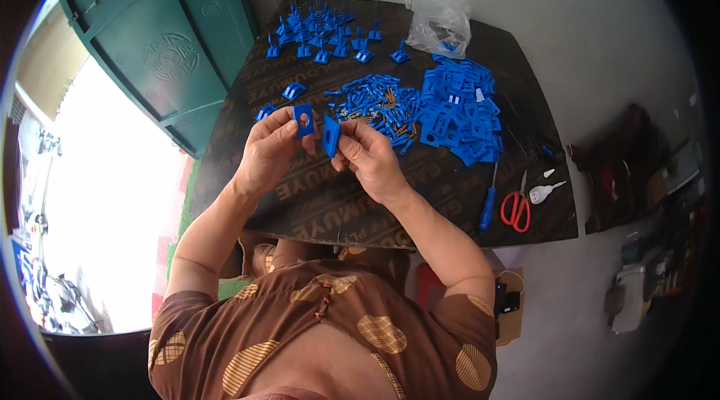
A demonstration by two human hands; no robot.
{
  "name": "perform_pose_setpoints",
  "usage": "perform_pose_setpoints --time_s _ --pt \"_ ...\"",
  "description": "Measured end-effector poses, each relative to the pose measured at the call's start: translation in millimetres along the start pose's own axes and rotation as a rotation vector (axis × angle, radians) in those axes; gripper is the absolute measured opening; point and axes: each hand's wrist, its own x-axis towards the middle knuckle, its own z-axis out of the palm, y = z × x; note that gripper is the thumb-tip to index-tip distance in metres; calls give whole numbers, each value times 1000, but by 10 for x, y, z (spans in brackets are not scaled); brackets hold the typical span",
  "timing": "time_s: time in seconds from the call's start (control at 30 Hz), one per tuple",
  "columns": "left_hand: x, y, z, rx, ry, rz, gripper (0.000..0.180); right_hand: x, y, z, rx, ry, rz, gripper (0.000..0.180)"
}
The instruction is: The person assembles small stands by fitting wire pieces into plastic bases, dispensing adhesive from a glue bottle onto plastic plates, and pressing plastic pieces together by hand.
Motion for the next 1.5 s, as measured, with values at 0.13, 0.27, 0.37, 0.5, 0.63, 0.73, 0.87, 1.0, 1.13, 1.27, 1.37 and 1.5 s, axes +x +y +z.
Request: perform_pose_setpoints --time_s 0.13,0.27,0.37,0.5,0.63,0.73,0.87,1.0,1.13,1.27,1.37,1.5 --pt "115 -30 0 -55 -31 -12 25 0 -10 -55 76 -6 -21 18" --pt "91 -38 -4 -270 -74 -50 28 15 0 -89 130 9 -17 17" --pt "-40 -57 5 -419 -76 -70 33 24 21 -128 35 48 28 16" --pt "-399 -190 70 -650 -5 -118 35 46 111 -79 -689 56 71 13" --pt "-747 -377 136 -755 32 -118 36 55 165 98 -1268 -71 -111 21" --pt "-848 -387 120 -748 63 -114 42 131 299 123 -1547 -219 -286 23" --pt "-907 -391 45 -769 38 -72 29 288 370 218 -1547 -309 -220 23" --pt "-957 -457 -47 -822 74 -80 29 597 427 238 -1468 -279 -290 20" --pt "-961 -423 -47 -781 77 -84 35 1054 540 185 -1501 -145 -372 20" --pt "-956 -412 -61 -806 56 -76 28 1339 699 219 -1611 -92 -402 22" --pt "-966 -393 -68 -798 73 -71 24 1414 735 273 -1762 -88 -309 26" --pt "-962 -324 -58 -776 71 -74 23 1390 662 250 -1786 -166 -151 28"
